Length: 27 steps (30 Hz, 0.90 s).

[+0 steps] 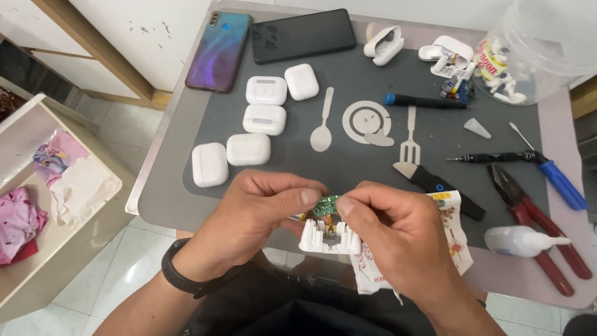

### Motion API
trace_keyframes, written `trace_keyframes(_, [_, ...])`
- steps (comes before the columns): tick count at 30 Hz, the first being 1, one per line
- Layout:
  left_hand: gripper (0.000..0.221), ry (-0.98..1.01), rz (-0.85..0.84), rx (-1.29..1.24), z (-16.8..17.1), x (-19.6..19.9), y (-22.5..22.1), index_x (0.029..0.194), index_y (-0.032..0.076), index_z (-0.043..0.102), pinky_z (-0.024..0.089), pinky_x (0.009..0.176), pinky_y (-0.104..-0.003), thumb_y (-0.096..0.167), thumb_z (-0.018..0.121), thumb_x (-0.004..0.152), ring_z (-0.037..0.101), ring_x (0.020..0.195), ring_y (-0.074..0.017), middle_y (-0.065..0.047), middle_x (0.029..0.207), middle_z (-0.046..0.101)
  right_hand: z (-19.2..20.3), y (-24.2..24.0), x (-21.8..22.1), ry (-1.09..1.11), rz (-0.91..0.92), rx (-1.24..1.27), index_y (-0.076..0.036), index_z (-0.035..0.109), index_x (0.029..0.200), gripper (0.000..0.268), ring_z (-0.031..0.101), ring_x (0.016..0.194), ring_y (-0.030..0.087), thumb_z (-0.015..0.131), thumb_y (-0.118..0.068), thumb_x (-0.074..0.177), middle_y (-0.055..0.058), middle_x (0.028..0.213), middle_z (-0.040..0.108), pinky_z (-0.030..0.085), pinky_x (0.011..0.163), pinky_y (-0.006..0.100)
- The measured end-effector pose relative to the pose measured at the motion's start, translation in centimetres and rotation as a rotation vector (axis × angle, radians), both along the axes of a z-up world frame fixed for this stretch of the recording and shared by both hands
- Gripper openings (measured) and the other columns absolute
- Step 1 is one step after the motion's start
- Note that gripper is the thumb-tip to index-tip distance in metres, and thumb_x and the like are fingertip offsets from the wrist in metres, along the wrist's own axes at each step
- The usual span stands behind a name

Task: Applying glue and assembling components on a small internal circuit board.

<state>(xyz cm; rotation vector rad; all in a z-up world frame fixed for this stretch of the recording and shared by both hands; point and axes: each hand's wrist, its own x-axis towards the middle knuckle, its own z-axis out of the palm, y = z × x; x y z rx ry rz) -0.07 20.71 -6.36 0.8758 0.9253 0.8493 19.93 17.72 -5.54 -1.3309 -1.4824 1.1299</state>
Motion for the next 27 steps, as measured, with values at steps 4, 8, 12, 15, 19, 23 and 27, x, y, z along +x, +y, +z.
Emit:
trace_keyframes(4, [0.029, 0.097, 0.019, 0.021, -0.5, 0.3, 0.6, 0.107, -0.005, 0.082, 0.062, 0.057, -0.032, 0.012, 0.075, 0.085, 0.069, 0.068, -0.0203, -0.015, 0.083, 0.078, -0.8, 0.8, 0.7, -0.005, 0.073, 0.054, -0.004, 0.068, 0.072, 0.029, 0.039, 0.057, 0.009, 0.063, -0.017, 0.098, -0.003, 0.062, 0.047, 0.033, 0.052, 0.027])
trace_keyframes(8, [0.028, 0.071, -0.014, 0.057, -0.3, 0.4, 0.9, 0.103, -0.007, 0.081, 0.061, 0.057, -0.032, 0.014, 0.075, 0.086, 0.067, 0.065, -0.0205, -0.015, 0.080, 0.076, -1.1, 1.1, 1.1, 0.000, 0.065, 0.010, -0.004, 0.070, 0.073, 0.028, 0.039, 0.056, 0.009, 0.064, -0.017, 0.098, -0.003, 0.062, 0.047, 0.034, 0.051, 0.027])
trace_keyframes(12, [0.023, 0.121, -0.091, 0.083, 0.2, 0.4, 1.2, 0.091, -0.008, 0.081, 0.058, 0.053, -0.029, 0.013, 0.073, 0.090, 0.062, 0.054, -0.0178, -0.014, 0.067, 0.072, -1.1, 1.4, 1.2, -0.029, 0.068, 0.010, -0.005, 0.068, 0.071, 0.029, 0.041, 0.058, 0.009, 0.064, -0.016, 0.097, -0.004, 0.062, 0.048, 0.034, 0.053, 0.027])
trace_keyframes(15, [0.024, 0.165, -0.100, 0.066, 0.5, 0.6, 1.4, 0.084, -0.008, 0.081, 0.058, 0.052, -0.030, 0.013, 0.072, 0.090, 0.062, 0.052, -0.0187, -0.015, 0.066, 0.073, -1.1, 1.6, 1.2, -0.050, 0.055, -0.052, -0.005, 0.068, 0.070, 0.029, 0.041, 0.057, 0.009, 0.064, -0.017, 0.097, -0.003, 0.061, 0.049, 0.035, 0.052, 0.028])
trace_keyframes(19, [0.024, 0.213, -0.082, -0.005, 0.7, 0.9, 1.7, 0.079, -0.009, 0.080, 0.060, 0.049, -0.033, 0.011, 0.071, 0.089, 0.061, 0.050, -0.0195, -0.016, 0.064, 0.071, -1.3, 2.0, 1.2, -0.040, 0.031, -0.146, -0.005, 0.067, 0.067, 0.030, 0.040, 0.053, 0.009, 0.067, -0.015, 0.095, -0.003, 0.059, 0.048, 0.034, 0.048, 0.028])
trace_keyframes(23, [0.023, 0.196, -0.055, -0.026, 0.5, 1.1, 1.6, 0.077, -0.011, 0.078, 0.058, 0.048, -0.033, 0.009, 0.072, 0.089, 0.062, 0.049, -0.0225, -0.017, 0.064, 0.071, -0.9, 1.9, 0.8, 0.003, -0.017, -0.172, 0.000, 0.074, 0.065, 0.027, 0.045, 0.057, 0.010, 0.069, -0.009, 0.090, -0.001, 0.059, 0.055, 0.037, 0.054, 0.028])
trace_keyframes(27, [0.022, 0.214, -0.045, 0.029, 0.9, 1.2, 1.2, 0.077, -0.008, 0.079, 0.054, 0.051, -0.030, 0.009, 0.073, 0.088, 0.063, 0.049, -0.0210, -0.016, 0.062, 0.072, -0.1, 1.7, 0.7, 0.049, -0.046, -0.234, -0.002, 0.062, 0.057, 0.043, 0.043, 0.055, 0.011, 0.071, -0.022, 0.094, -0.001, 0.054, 0.048, 0.035, 0.051, 0.028])
